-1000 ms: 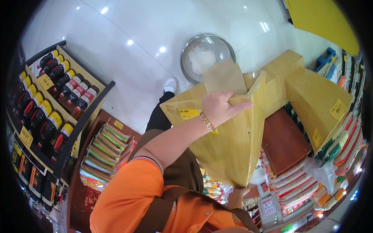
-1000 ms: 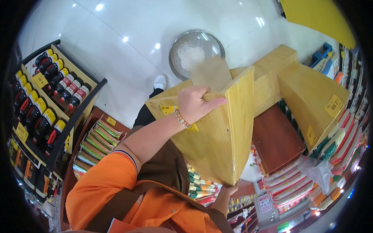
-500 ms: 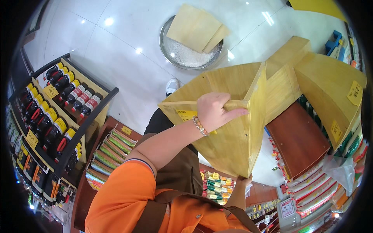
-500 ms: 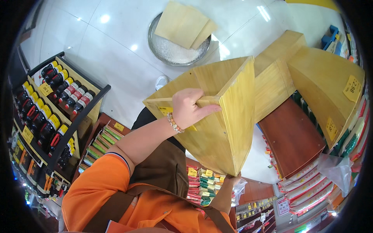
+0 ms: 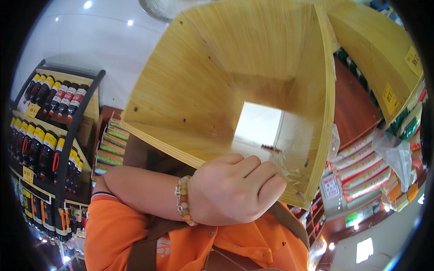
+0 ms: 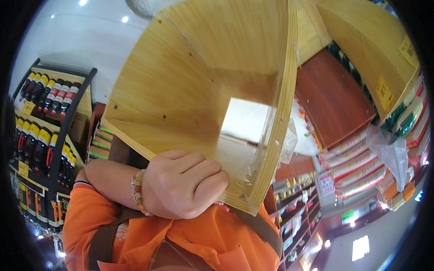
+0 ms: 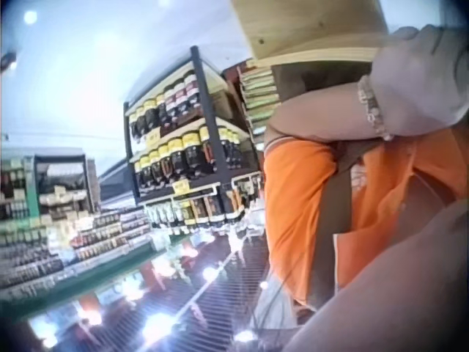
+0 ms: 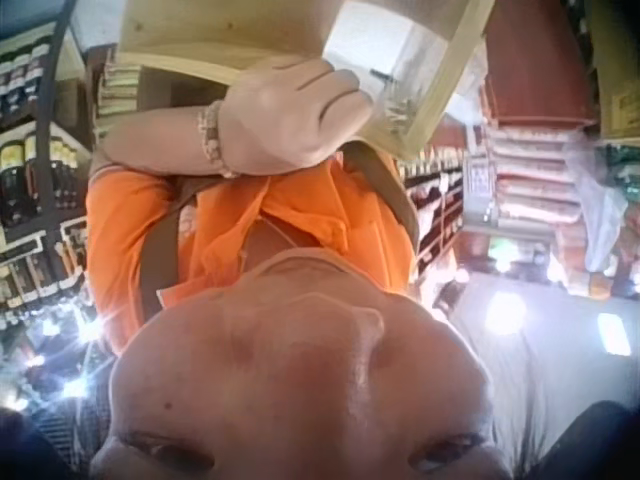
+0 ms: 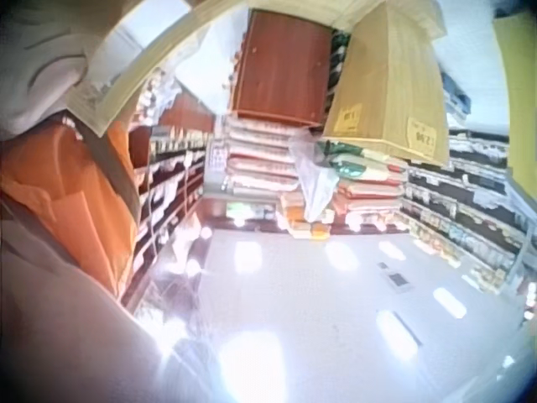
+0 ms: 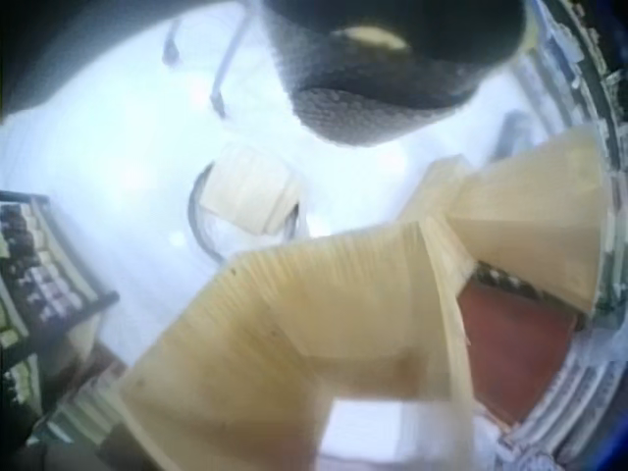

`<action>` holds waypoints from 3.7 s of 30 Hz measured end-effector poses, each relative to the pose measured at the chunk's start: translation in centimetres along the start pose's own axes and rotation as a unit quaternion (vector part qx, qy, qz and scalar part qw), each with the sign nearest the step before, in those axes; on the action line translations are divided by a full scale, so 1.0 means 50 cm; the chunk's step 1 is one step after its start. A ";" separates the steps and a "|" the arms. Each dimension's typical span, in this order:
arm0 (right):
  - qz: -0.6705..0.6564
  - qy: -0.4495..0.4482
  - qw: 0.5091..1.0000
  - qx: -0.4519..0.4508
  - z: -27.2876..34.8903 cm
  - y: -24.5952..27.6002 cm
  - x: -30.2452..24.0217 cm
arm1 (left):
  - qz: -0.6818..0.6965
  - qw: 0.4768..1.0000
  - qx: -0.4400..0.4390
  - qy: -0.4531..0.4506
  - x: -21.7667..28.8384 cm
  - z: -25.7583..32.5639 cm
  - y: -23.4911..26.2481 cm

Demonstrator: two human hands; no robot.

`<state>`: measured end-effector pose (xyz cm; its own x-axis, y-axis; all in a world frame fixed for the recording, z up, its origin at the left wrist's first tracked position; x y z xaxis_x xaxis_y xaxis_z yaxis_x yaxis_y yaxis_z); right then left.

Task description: The person assembles a wooden shelf by inserting flat panels into a frame and adjusting them. Then the person picks up a large bag of rice, ties it closed, and places it into the assembled shelf.

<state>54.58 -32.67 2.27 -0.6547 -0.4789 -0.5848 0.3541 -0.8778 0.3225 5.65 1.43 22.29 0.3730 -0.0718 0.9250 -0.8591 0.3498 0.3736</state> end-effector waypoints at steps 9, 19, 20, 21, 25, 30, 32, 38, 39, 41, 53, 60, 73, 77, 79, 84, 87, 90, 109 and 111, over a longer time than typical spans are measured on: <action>-0.025 -0.016 1.000 -0.008 -0.029 -0.032 0.021 | -0.011 0.996 -0.016 -0.091 0.086 -0.019 -0.001; -0.055 -0.020 0.997 -0.055 -0.094 -0.031 0.003 | -0.141 0.988 -0.008 -0.063 0.188 -0.054 0.005; -0.052 -0.018 0.997 -0.062 -0.094 -0.032 -0.007 | -0.167 0.984 -0.012 -0.062 0.183 -0.054 0.005; -0.048 -0.010 0.996 -0.070 -0.087 -0.034 -0.020 | -0.171 0.982 0.025 -0.069 0.179 -0.055 0.014; -0.038 0.029 0.998 -0.043 -0.002 -0.042 -0.105 | -0.169 0.977 0.129 -0.020 0.067 -0.062 0.054; -0.009 0.072 0.991 -0.108 0.205 -0.122 -0.202 | -0.016 0.942 0.285 0.177 -0.255 -0.025 0.129; -0.003 0.072 0.993 -0.096 0.279 -0.152 -0.207 | 0.077 0.916 0.326 0.222 -0.380 0.008 0.145; 0.014 0.112 0.986 -0.124 0.438 -0.269 -0.161 | 0.240 0.813 0.327 0.418 -0.653 0.093 0.156; 0.014 0.122 0.986 -0.113 0.462 -0.280 -0.149 | 0.286 0.786 0.345 0.426 -0.679 0.105 0.160; 0.003 0.132 0.983 -0.130 0.495 -0.316 -0.117 | 0.271 0.783 0.327 0.455 -0.721 0.126 0.175; 0.008 0.188 0.977 -0.097 0.501 -0.360 -0.084 | 0.369 0.774 0.265 0.440 -0.814 0.126 0.153; 0.003 0.225 0.974 -0.037 0.433 -0.414 -0.065 | 0.316 0.777 0.227 0.495 -0.937 0.074 0.068; 0.011 0.221 0.973 -0.071 0.443 -0.455 -0.097 | 0.315 0.752 0.242 0.525 -0.928 0.103 0.050; 0.063 0.240 0.965 -0.089 0.436 -0.447 -0.091 | 0.350 0.773 0.223 0.479 -0.942 0.122 0.051; 0.086 0.224 0.968 -0.068 0.428 -0.432 -0.081 | 0.348 0.766 0.218 0.494 -0.944 0.139 0.044; 0.125 0.248 0.957 -0.080 0.399 -0.402 -0.080 | 0.328 0.772 0.216 0.500 -0.911 0.152 0.038; 0.146 0.255 0.954 -0.066 0.374 -0.361 -0.085 | 0.332 0.768 0.186 0.514 -0.889 0.151 0.030; 0.102 0.236 0.965 -0.045 0.330 -0.302 -0.084 | 0.333 0.779 0.131 0.515 -0.864 0.140 0.013; -0.285 0.015 0.953 -0.104 -0.037 -0.012 -0.031 | 0.076 0.969 0.086 0.220 0.180 -0.120 -0.022; -0.275 -0.009 0.955 -0.109 -0.063 -0.050 -0.011 | 0.007 0.981 0.084 0.175 0.292 -0.126 -0.034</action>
<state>56.15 -30.22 -0.54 -0.7920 0.0540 -0.6082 0.0821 -0.9776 -0.1937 14.74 5.66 34.75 0.4334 0.2678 0.8605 -0.8994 0.1884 0.3944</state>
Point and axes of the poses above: each hand's wrist, its own z-axis away from the middle knuckle, its own y-axis out of the back of the hand, x = y × z, the point moved 7 cm from there along -z, towards the middle knuckle, and after that the axes turned 9 degrees about -z, right-handed, at the moved point
